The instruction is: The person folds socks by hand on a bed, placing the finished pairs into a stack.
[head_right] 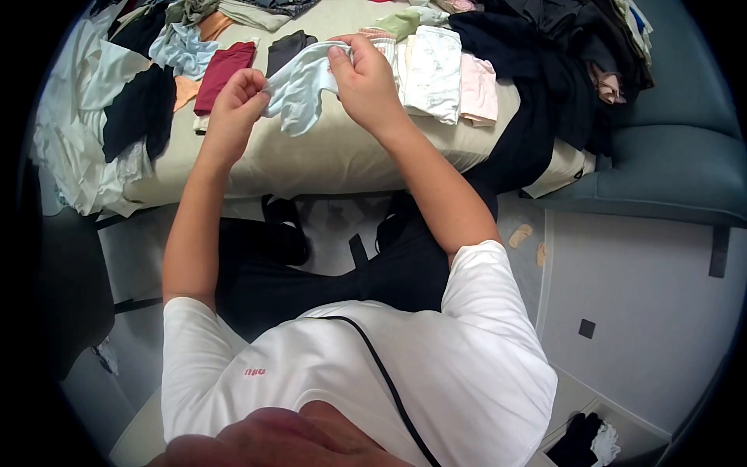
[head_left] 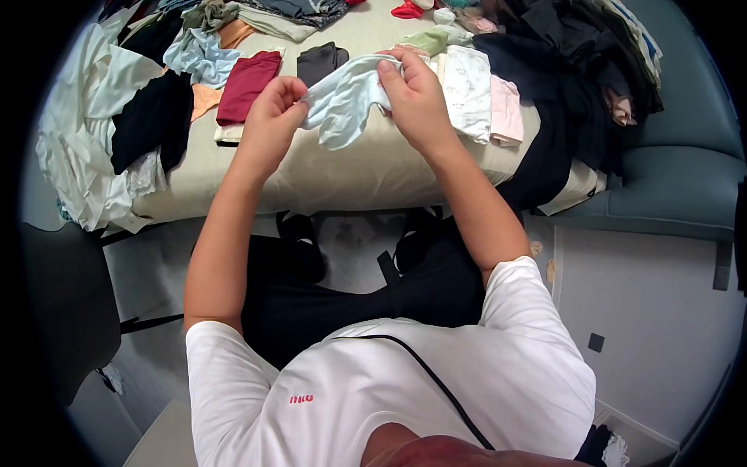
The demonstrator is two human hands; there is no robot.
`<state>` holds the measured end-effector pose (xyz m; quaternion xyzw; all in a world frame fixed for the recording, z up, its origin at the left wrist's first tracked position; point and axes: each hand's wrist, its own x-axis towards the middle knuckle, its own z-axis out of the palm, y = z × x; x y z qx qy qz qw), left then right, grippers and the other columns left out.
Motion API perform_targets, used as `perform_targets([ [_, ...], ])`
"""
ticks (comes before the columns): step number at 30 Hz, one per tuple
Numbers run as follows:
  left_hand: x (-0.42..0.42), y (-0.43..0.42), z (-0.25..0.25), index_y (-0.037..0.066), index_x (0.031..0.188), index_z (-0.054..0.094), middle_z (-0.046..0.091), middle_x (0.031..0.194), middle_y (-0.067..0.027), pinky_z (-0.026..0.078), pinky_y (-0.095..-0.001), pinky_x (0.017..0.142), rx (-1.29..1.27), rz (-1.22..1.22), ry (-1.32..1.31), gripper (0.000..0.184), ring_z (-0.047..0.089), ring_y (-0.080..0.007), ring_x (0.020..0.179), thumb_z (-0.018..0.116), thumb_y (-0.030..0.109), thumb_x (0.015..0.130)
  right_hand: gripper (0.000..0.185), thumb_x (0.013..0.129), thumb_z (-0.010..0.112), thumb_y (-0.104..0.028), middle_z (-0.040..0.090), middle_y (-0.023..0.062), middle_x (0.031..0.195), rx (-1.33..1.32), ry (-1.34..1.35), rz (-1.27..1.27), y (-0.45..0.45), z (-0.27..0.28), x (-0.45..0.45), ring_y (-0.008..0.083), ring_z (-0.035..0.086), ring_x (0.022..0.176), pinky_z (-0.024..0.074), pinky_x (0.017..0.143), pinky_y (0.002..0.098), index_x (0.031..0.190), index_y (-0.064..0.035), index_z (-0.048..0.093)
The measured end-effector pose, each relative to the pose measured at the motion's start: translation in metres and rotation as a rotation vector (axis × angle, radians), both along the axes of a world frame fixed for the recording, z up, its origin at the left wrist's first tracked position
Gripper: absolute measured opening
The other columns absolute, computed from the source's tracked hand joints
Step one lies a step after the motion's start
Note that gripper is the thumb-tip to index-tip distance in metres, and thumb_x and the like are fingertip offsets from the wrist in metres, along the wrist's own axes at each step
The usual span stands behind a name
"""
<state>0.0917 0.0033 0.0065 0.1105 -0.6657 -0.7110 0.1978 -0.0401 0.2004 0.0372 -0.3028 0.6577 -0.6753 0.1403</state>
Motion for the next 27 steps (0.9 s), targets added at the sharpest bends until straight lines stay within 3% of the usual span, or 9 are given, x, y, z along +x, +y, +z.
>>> perform_targets([
  [5,0.011,0.0,-0.004,-0.003,0.125,0.069,0.069,0.106,-0.0014,0.047,-0.0235,0.082,-0.168,-0.113,-0.085,0.038,0.059,-0.0064,0.091,0.05,-0.003,0.092,0.024,0.11,0.058,-0.02,0.069,0.0034,0.088,-0.02,-0.048,0.074,-0.005,0.0,0.0,0.0072,0.061,0.069,0.0499,0.058,0.0257,0.12,0.0004,0.064],
  [7,0.013,0.003,0.001,-0.003,0.133,0.068,0.07,0.115,-0.0036,0.049,-0.0251,0.09,-0.13,-0.143,-0.046,0.037,0.062,-0.0092,0.099,0.056,0.004,0.1,0.024,0.11,0.057,-0.021,0.069,0.0035,0.088,-0.044,-0.023,0.101,-0.006,0.004,0.003,0.0075,0.062,0.07,0.0511,0.058,0.0259,0.12,0.0002,0.064],
  [9,0.019,0.01,0.007,-0.002,0.126,0.072,0.071,0.117,-0.0037,0.048,-0.025,0.095,0.14,-0.196,-0.03,0.028,0.062,-0.0102,0.107,0.065,0.014,0.104,0.023,0.11,0.057,-0.02,0.069,0.0033,0.088,-0.084,-0.105,0.099,-0.007,0.009,0.006,0.0081,0.062,0.07,0.0527,0.058,0.0265,0.119,-0.0004,0.063],
  [10,0.022,0.016,0.005,-0.003,0.122,0.072,0.07,0.117,-0.004,0.048,-0.0251,0.094,-0.016,-0.174,0.016,0.035,0.062,-0.0099,0.107,0.07,0.028,0.105,0.023,0.11,0.057,-0.02,0.069,0.0033,0.088,-0.087,-0.1,0.096,-0.007,0.01,0.007,0.0081,0.062,0.07,0.0527,0.058,0.0265,0.119,-0.0004,0.063],
  [14,0.026,0.005,-0.001,-0.002,0.116,0.071,0.071,0.107,-0.0021,0.048,-0.0233,0.088,-0.12,-0.219,0.032,0.029,0.063,-0.0078,0.099,0.072,0.023,0.102,0.023,0.11,0.057,-0.021,0.07,0.0041,0.089,-0.107,-0.148,0.088,-0.012,0.005,0.012,0.0095,0.064,0.072,0.0546,0.061,0.0288,0.119,-0.0001,0.063],
  [16,0.026,-0.006,-0.004,0.001,0.106,0.072,0.07,0.096,0.0005,0.047,-0.0222,0.079,0.279,-0.128,-0.014,0.019,0.062,-0.0058,0.086,0.073,0.018,0.098,0.024,0.11,0.057,-0.021,0.07,0.0053,0.088,-0.065,-0.119,0.055,-0.014,-0.002,0.015,0.0105,0.065,0.072,0.0553,0.062,0.0307,0.119,0.0008,0.063],
  [19,0.027,-0.018,-0.009,0.003,0.1,0.072,0.069,0.089,0.0026,0.045,-0.0224,0.072,0.267,-0.051,-0.074,0.012,0.059,-0.0054,0.076,0.073,0.013,0.094,0.025,0.108,0.058,-0.02,0.072,0.0133,0.09,0.134,0.122,-0.074,-0.019,-0.022,0.021,0.0216,0.07,0.074,0.0567,0.067,0.0393,0.118,0.0027,0.062],
  [22,0.022,-0.03,-0.029,0.001,0.099,0.07,0.069,0.087,0.0004,0.047,-0.0249,0.069,-0.008,-0.003,-0.229,0.017,0.06,-0.0074,0.074,0.071,0.019,0.098,0.023,0.104,0.059,-0.017,0.073,0.0243,0.095,0.383,0.607,-0.214,-0.023,-0.042,0.033,0.042,0.073,0.086,0.0572,0.074,0.0505,0.115,0.0037,0.062],
  [27,0.023,-0.031,-0.03,-0.003,0.101,0.07,0.071,0.084,-0.0098,0.051,-0.0341,0.071,-0.608,0.073,-0.349,0.028,0.065,-0.0188,0.075,0.072,0.025,0.098,0.027,0.099,0.066,-0.02,0.071,0.0261,0.097,0.754,0.686,-0.144,-0.021,-0.049,0.042,0.0397,0.073,0.092,0.0599,0.075,0.0493,0.11,0.0037,0.06],
])
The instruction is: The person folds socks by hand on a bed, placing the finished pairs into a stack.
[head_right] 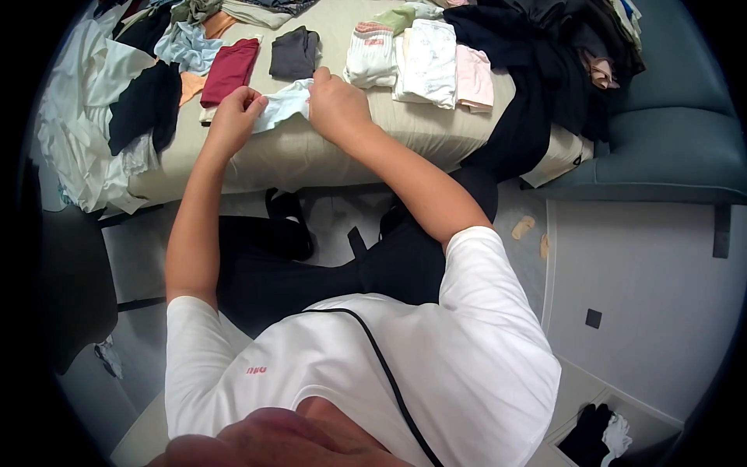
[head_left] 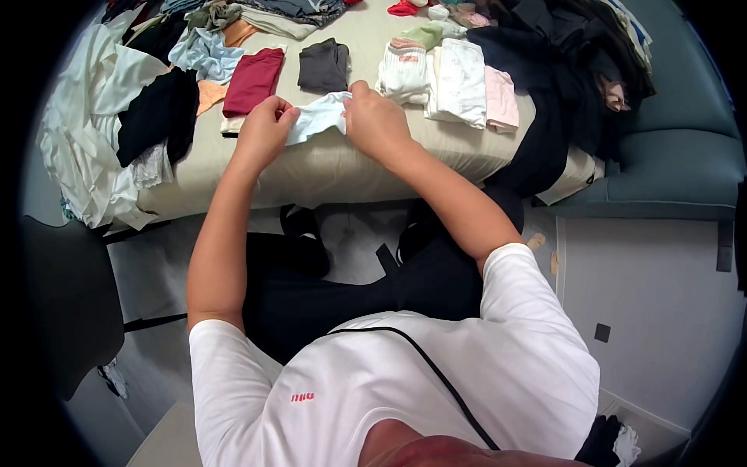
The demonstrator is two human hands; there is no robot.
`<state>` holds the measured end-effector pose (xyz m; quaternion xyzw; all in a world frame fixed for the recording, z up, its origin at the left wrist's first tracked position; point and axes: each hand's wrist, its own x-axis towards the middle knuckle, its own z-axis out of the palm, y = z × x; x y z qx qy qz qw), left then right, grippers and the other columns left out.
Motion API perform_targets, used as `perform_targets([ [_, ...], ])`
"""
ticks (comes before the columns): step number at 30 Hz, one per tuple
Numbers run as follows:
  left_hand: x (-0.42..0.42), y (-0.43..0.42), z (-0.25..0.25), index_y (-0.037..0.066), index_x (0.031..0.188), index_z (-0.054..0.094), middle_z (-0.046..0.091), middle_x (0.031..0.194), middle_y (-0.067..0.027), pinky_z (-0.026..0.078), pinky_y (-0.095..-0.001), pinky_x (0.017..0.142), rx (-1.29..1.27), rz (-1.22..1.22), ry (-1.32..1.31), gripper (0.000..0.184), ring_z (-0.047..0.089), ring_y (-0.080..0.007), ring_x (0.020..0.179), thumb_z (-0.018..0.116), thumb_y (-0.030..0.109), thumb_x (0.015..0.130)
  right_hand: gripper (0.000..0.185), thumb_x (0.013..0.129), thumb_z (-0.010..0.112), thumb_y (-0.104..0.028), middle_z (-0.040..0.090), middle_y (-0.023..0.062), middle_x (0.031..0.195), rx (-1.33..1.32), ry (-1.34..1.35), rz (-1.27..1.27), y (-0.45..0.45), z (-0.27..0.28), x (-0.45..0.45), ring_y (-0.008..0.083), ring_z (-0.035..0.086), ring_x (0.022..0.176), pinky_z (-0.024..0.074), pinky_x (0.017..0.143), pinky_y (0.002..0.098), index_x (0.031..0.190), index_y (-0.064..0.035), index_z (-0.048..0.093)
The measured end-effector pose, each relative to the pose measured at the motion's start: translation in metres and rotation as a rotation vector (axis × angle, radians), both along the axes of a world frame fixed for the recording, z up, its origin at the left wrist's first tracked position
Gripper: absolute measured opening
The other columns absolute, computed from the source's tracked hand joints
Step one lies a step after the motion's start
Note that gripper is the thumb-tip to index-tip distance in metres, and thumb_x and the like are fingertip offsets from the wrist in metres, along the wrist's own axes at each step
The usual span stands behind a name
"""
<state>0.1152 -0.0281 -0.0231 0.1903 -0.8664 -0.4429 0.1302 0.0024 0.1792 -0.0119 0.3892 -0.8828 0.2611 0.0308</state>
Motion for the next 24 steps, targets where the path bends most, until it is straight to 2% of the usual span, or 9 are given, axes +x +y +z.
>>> perform_targets([
  [2,-0.001,0.001,-0.003,-0.003,0.102,0.07,0.071,0.086,-0.0165,0.054,-0.0391,0.076,-0.134,0.011,-0.057,0.03,0.068,-0.0273,0.078,0.074,0.026,0.097,0.028,0.097,0.069,-0.021,0.069,0.026,0.099,0.084,0.032,0.013,0.003,0.001,0.003,0.0394,0.073,0.094,0.0606,0.075,0.0487,0.109,0.0032,0.06],
  [6,0.0,0.005,0.002,-0.003,0.102,0.07,0.072,0.088,-0.0179,0.053,-0.04,0.076,-0.122,-0.013,-0.112,0.032,0.068,-0.0298,0.079,0.075,0.028,0.096,0.032,0.094,0.074,-0.022,0.063,0.0212,0.106,0.122,0.18,0.026,0.006,0.005,0.008,0.0377,0.072,0.091,0.0606,0.074,0.0473,0.108,0.0026,0.061],
  [8,0.004,0.005,0.007,-0.002,0.098,0.067,0.065,0.08,-0.0077,0.048,-0.0338,0.07,-0.173,-0.112,-0.078,0.032,0.057,-0.0156,0.074,0.074,0.029,0.099,0.032,0.093,0.075,-0.023,0.062,0.0197,0.107,0.103,0.222,0.066,0.007,0.006,0.009,0.0376,0.072,0.09,0.0605,0.075,0.047,0.108,0.0025,0.062],
  [12,0.004,0.0,0.02,-0.004,0.099,0.071,0.07,0.083,-0.0158,0.05,-0.038,0.071,-0.165,-0.253,-0.153,0.036,0.062,-0.0225,0.073,0.076,0.031,0.096,0.03,0.094,0.074,-0.024,0.063,0.0213,0.107,0.099,0.184,0.135,0.008,-0.002,0.008,0.0364,0.07,0.093,0.0599,0.079,0.0457,0.106,0.0022,0.064],
  [14,0.0,-0.004,0.021,-0.005,0.099,0.073,0.069,0.08,-0.0134,0.049,-0.0362,0.068,0.077,-0.107,-0.325,0.033,0.058,-0.0167,0.07,0.076,0.028,0.096,0.029,0.095,0.074,-0.024,0.063,0.0217,0.108,0.116,0.173,0.149,0.007,-0.008,0.005,0.0363,0.07,0.094,0.0597,0.08,0.0454,0.106,0.0021,0.065],
  [18,0.003,-0.008,0.014,-0.006,0.102,0.076,0.07,0.081,-0.0092,0.049,-0.034,0.066,0.145,-0.029,-0.327,0.027,0.059,-0.0132,0.07,0.074,0.021,0.096,0.03,0.094,0.074,-0.023,0.064,0.0215,0.107,0.104,0.126,0.095,0.004,-0.011,0.005,0.0392,0.071,0.095,0.0597,0.081,0.0469,0.108,0.0015,0.066],
  [21,0.005,-0.006,0.009,-0.005,0.108,0.078,0.071,0.083,-0.0046,0.049,-0.0316,0.065,0.185,-0.058,-0.218,0.024,0.059,-0.0122,0.069,0.073,0.014,0.094,0.029,0.093,0.075,-0.022,0.065,0.0207,0.106,0.08,0.07,0.058,0.004,-0.013,0.0,0.0403,0.071,0.095,0.0595,0.082,0.047,0.109,0.0004,0.066],
  [23,0.007,-0.002,0.019,-0.004,0.113,0.078,0.071,0.085,-0.0029,0.049,-0.0283,0.065,0.274,-0.088,-0.267,0.029,0.06,-0.0106,0.07,0.07,0.002,0.086,0.03,0.094,0.075,-0.022,0.065,0.0205,0.107,0.09,0.034,0.056,0.004,-0.013,-0.002,0.04,0.071,0.095,0.0592,0.084,0.0466,0.111,0.0001,0.065],
  [24,0.007,-0.003,0.022,-0.004,0.113,0.078,0.071,0.085,-0.0029,0.049,-0.0283,0.065,0.275,-0.088,-0.268,0.029,0.06,-0.0106,0.07,0.07,0.002,0.086,0.029,0.094,0.074,-0.021,0.065,0.02,0.107,0.044,0.056,0.083,0.004,-0.013,-0.002,0.0398,0.071,0.096,0.0588,0.085,0.0465,0.111,-0.0001,0.065],
])
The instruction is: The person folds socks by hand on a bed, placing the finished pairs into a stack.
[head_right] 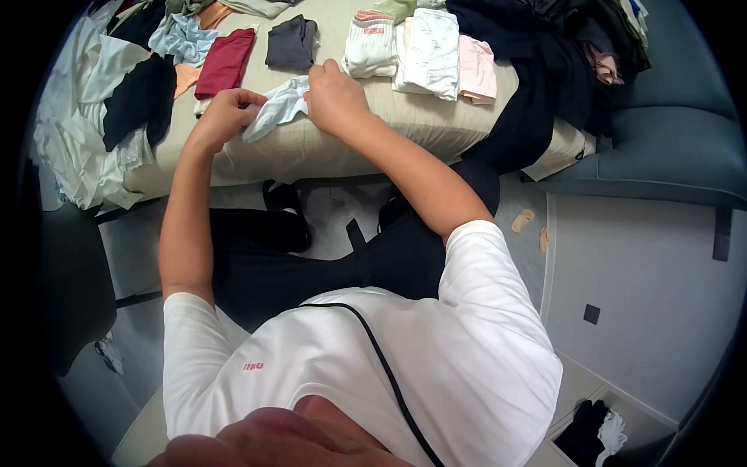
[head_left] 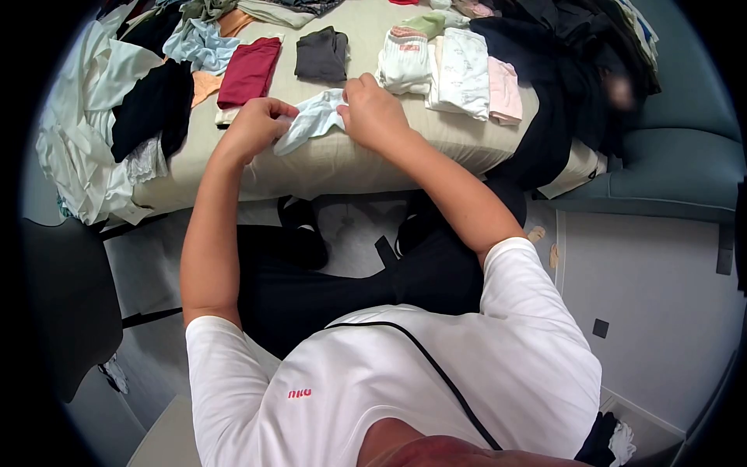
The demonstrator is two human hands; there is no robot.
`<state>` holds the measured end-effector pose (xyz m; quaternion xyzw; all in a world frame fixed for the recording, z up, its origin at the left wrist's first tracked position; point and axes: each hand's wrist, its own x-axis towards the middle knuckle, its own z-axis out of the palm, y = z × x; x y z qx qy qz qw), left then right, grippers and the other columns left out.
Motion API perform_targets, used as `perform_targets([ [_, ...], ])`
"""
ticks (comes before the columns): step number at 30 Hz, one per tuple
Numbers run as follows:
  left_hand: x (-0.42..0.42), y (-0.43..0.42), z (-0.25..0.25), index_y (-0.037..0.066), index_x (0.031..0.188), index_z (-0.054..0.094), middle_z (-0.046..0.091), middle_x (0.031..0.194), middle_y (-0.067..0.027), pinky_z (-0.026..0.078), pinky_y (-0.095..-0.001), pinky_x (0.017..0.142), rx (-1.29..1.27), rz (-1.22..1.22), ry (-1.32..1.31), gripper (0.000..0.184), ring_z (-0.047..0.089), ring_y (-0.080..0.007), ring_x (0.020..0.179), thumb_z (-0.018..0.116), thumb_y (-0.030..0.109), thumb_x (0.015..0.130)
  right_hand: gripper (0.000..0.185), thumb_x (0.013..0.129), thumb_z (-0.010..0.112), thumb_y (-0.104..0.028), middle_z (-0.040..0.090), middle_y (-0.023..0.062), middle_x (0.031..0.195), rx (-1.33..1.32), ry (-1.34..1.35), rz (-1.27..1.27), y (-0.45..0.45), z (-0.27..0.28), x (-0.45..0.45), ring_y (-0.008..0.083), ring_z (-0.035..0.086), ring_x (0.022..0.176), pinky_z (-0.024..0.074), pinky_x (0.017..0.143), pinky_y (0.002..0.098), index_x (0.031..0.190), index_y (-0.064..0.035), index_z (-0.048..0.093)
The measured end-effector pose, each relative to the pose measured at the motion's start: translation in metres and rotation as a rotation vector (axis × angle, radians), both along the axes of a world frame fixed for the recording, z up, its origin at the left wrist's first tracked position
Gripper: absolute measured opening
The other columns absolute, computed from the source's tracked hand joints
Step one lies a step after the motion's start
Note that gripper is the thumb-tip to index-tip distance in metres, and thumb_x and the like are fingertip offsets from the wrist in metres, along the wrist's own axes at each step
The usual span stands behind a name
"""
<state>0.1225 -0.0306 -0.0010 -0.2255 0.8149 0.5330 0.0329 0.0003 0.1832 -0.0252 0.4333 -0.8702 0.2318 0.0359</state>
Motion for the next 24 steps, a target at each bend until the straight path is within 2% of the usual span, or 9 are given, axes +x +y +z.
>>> perform_targets([
  [2,0.0,0.0,0.004,-0.003,0.119,0.077,0.071,0.087,-0.0039,0.048,-0.0268,0.064,-0.009,-0.053,-0.04,0.041,0.059,-0.0098,0.071,0.067,-0.006,0.079,0.029,0.094,0.074,-0.021,0.066,0.0194,0.108,-0.046,0.018,0.028,0.0,-0.001,-0.001,0.0396,0.07,0.096,0.0583,0.086,0.0464,0.112,-0.0004,0.065],
  [8,0.001,-0.001,0.0,-0.001,0.125,0.075,0.069,0.09,-0.0027,0.047,-0.025,0.066,-0.041,-0.052,-0.052,0.049,0.058,-0.0094,0.075,0.065,-0.004,0.077,0.024,0.095,0.07,-0.019,0.069,0.0199,0.106,0.071,-0.014,0.052,-0.003,0.0,-0.006,0.0397,0.07,0.098,0.0572,0.087,0.0475,0.111,-0.0005,0.066],
  [10,0.0,-0.003,-0.001,-0.001,0.125,0.075,0.07,0.092,-0.0034,0.047,-0.0253,0.067,-0.044,-0.063,-0.057,0.049,0.059,-0.0096,0.076,0.063,-0.004,0.078,0.019,0.091,0.063,-0.011,0.07,0.0254,0.093,-0.099,-0.007,0.045,-0.004,-0.002,-0.006,0.0423,0.073,0.085,0.0597,0.078,0.0504,0.101,0.0046,0.062],
  [12,0.0,-0.006,-0.003,-0.001,0.124,0.075,0.071,0.093,-0.0042,0.048,-0.0255,0.069,-0.045,-0.072,-0.063,0.049,0.059,-0.0098,0.077,0.062,-0.004,0.078,0.018,0.09,0.062,-0.01,0.071,0.026,0.091,-0.057,-0.004,-0.004,-0.006,0.0,-0.008,0.0422,0.074,0.084,0.0603,0.076,0.0503,0.1,0.0051,0.061],
  [15,-0.003,-0.009,-0.007,-0.001,0.124,0.075,0.072,0.095,-0.0055,0.049,-0.0272,0.071,-0.08,-0.103,-0.084,0.041,0.06,-0.0106,0.077,0.067,0.003,0.084,0.017,0.088,0.06,-0.007,0.073,0.0265,0.087,0.028,0.014,-0.071,-0.006,0.001,-0.006,0.042,0.075,0.081,0.0612,0.072,0.0498,0.099,0.006,0.06],
  [17,-0.004,-0.007,-0.008,-0.001,0.123,0.075,0.072,0.095,-0.0065,0.049,-0.0281,0.074,-0.067,-0.056,-0.041,0.037,0.06,-0.0111,0.079,0.075,0.017,0.091,0.017,0.087,0.06,-0.006,0.073,0.0263,0.085,0.071,0.029,-0.088,-0.007,0.002,-0.004,0.042,0.076,0.079,0.0616,0.071,0.0494,0.099,0.0063,0.059],
  [18,-0.003,-0.003,-0.002,-0.001,0.123,0.075,0.072,0.095,-0.0065,0.049,-0.0281,0.074,-0.068,-0.056,-0.041,0.037,0.06,-0.0111,0.079,0.075,0.017,0.091,0.017,0.087,0.06,-0.005,0.073,0.0263,0.086,0.072,0.024,-0.093,-0.007,0.003,-0.003,0.042,0.076,0.08,0.0616,0.072,0.0494,0.099,0.006,0.059],
  [20,0.004,0.004,0.011,-0.003,0.114,0.075,0.07,0.09,-0.0046,0.048,-0.0293,0.073,-0.16,-0.117,-0.051,0.04,0.058,-0.0111,0.079,0.078,0.032,0.094,0.017,0.086,0.06,-0.005,0.074,0.0263,0.088,0.073,0.018,-0.101,-0.006,0.005,-0.002,0.0421,0.076,0.081,0.0616,0.073,0.0495,0.1,0.0058,0.059],
  [24,0.008,0.005,0.011,-0.002,0.103,0.072,0.066,0.085,-0.0018,0.045,-0.0291,0.071,-0.369,-0.179,-0.039,0.038,0.056,-0.0103,0.078,0.077,0.034,0.094,0.015,0.088,0.06,-0.007,0.073,0.0272,0.087,0.067,0.048,-0.042,-0.005,0.0,-0.005,0.0435,0.075,0.081,0.0606,0.074,0.0515,0.098,0.0053,0.059],
])
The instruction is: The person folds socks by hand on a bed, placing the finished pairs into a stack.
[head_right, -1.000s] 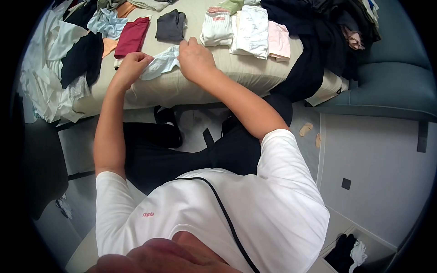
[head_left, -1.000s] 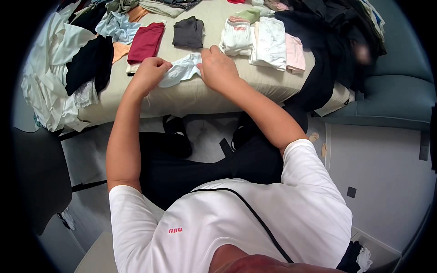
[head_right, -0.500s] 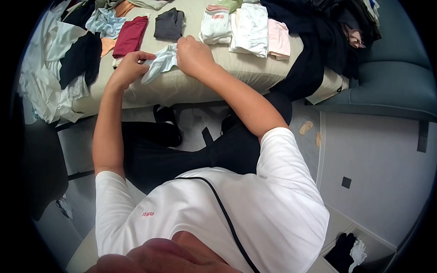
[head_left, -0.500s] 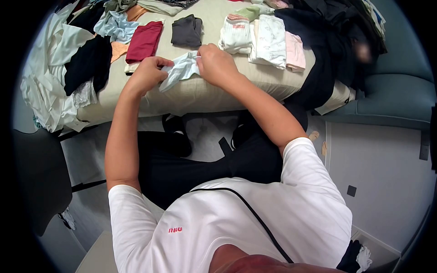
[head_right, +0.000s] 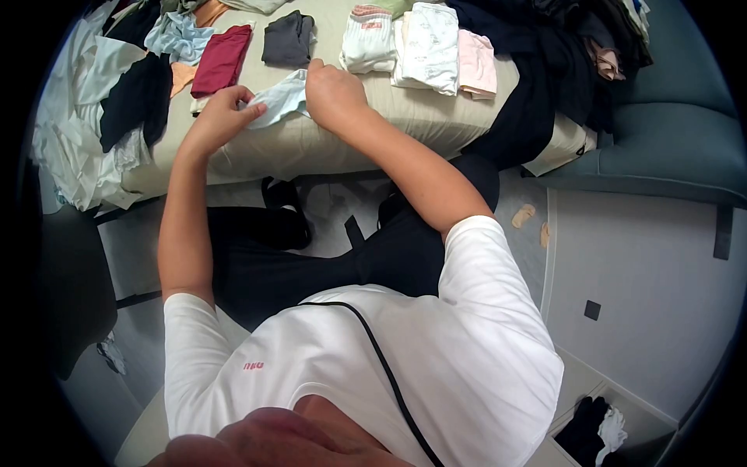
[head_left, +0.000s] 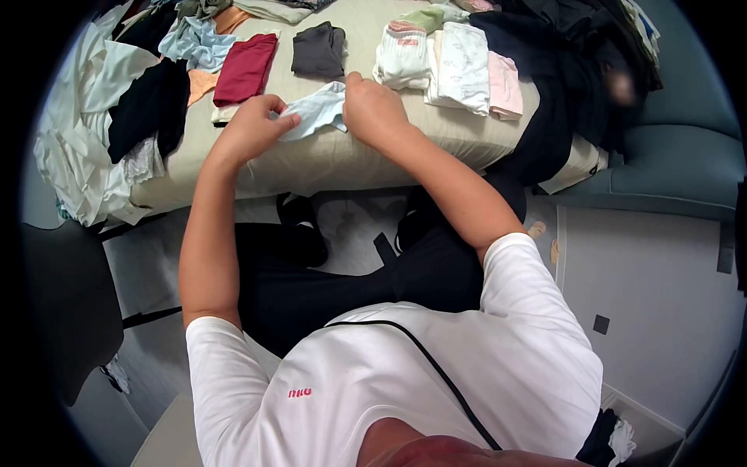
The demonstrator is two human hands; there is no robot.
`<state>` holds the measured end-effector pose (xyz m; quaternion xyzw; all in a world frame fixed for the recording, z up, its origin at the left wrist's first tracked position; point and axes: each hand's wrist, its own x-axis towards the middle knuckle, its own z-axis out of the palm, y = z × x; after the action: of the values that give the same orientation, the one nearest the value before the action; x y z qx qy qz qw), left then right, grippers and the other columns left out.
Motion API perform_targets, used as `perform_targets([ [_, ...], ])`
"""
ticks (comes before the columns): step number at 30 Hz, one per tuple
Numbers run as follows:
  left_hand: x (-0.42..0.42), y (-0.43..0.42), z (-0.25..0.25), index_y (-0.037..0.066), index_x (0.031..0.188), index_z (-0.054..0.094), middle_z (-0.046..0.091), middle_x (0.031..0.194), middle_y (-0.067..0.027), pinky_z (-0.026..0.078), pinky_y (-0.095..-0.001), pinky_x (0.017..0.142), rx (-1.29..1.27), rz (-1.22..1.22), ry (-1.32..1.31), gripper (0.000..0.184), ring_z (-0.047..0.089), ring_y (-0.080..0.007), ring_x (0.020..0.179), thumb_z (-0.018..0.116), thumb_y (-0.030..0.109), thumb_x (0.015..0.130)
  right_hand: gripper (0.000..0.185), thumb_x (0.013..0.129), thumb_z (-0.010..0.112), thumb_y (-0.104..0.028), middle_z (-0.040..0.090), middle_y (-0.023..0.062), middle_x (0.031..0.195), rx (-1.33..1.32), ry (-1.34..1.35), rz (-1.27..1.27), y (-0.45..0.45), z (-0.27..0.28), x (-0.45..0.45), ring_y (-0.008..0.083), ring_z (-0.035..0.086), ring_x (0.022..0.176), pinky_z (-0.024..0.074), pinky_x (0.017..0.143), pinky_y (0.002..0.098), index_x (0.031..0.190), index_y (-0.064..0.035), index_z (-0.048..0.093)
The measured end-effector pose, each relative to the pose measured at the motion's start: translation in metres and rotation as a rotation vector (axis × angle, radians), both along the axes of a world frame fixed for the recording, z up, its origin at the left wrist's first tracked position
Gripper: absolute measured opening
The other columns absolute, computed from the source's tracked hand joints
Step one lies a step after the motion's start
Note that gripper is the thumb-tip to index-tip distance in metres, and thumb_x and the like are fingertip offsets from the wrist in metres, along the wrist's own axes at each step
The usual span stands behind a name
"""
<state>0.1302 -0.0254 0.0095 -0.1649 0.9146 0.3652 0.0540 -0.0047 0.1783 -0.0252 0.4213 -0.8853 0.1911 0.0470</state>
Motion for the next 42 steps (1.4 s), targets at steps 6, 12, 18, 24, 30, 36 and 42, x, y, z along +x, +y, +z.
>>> perform_targets([
  [6,-0.011,-0.013,-0.007,0.001,0.095,0.069,0.064,0.08,-0.0035,0.044,-0.0306,0.065,0.169,0.3,0.007,0.03,0.057,-0.0122,0.073,0.074,0.03,0.092,0.022,0.093,0.064,-0.014,0.073,0.0262,0.089,-0.024,-0.054,0.012,0.004,0.001,-0.003,0.0445,0.073,0.084,0.0587,0.078,0.0526,0.105,0.0045,0.062],
  [12,-0.011,-0.019,-0.029,-0.002,0.099,0.07,0.074,0.096,-0.0208,0.054,-0.0445,0.081,-0.067,0.271,0.155,0.025,0.072,-0.0356,0.091,0.075,0.02,0.088,0.034,0.094,0.07,-0.023,0.074,0.0253,0.096,0.003,-0.19,-0.01,0.002,0.01,0.001,0.044,0.073,0.092,0.0575,0.086,0.0512,0.115,0.0031,0.065],
  [18,-0.008,0.014,-0.019,-0.001,0.105,0.07,0.071,0.102,-0.0182,0.054,-0.0473,0.084,-0.615,0.037,0.635,0.026,0.069,-0.0395,0.091,0.081,0.016,0.087,0.038,0.093,0.073,-0.026,0.069,0.0287,0.106,-0.007,-0.142,-0.01,0.007,0.007,0.003,0.0451,0.071,0.1,0.0579,0.09,0.0498,0.112,0.0053,0.066],
  [24,-0.001,0.048,-0.017,0.0,0.118,0.073,0.07,0.107,-0.0182,0.056,-0.0473,0.082,-0.483,-0.215,0.3,0.041,0.07,-0.0394,0.093,0.083,0.025,0.087,0.038,0.089,0.072,-0.025,0.072,0.0276,0.102,-0.078,-0.3,-0.005,0.003,0.007,-0.004,0.0442,0.072,0.099,0.0579,0.092,0.0502,0.11,0.0057,0.066],
  [30,0.002,0.064,-0.025,-0.002,0.119,0.072,0.07,0.105,-0.0185,0.055,-0.0497,0.081,-0.624,-0.237,0.426,0.049,0.071,-0.0389,0.093,0.086,0.029,0.083,0.043,0.088,0.073,-0.02,0.075,0.0219,0.094,-0.312,-0.742,-0.077,-0.003,-0.002,-0.019,0.0305,0.076,0.083,0.0613,0.074,0.0418,0.118,0.0077,0.061],
  [36,-0.014,0.047,-0.034,0.0,0.096,0.074,0.072,0.082,-0.0173,0.055,-0.0415,0.071,-0.711,-0.097,0.487,0.032,0.07,-0.0347,0.076,0.083,0.029,0.085,0.038,0.096,0.07,-0.015,0.072,0.0143,0.098,-0.68,-1.32,0.078,-0.005,0.009,-0.02,0.0175,0.072,0.076,0.0586,0.063,0.0314,0.126,0.0064,0.059],
  [42,-0.012,0.02,-0.003,0.004,0.124,0.067,0.075,0.108,-0.0039,0.058,-0.0323,0.079,0.94,0.317,0.553,0.027,0.073,-0.0147,0.09,0.07,0.022,0.104,0.032,0.102,0.069,-0.014,0.071,0.0072,0.111,-0.783,-0.92,0.352,-0.008,0.021,-0.023,0.0144,0.068,0.101,0.0555,0.09,0.0323,0.128,0.002,0.063],
])
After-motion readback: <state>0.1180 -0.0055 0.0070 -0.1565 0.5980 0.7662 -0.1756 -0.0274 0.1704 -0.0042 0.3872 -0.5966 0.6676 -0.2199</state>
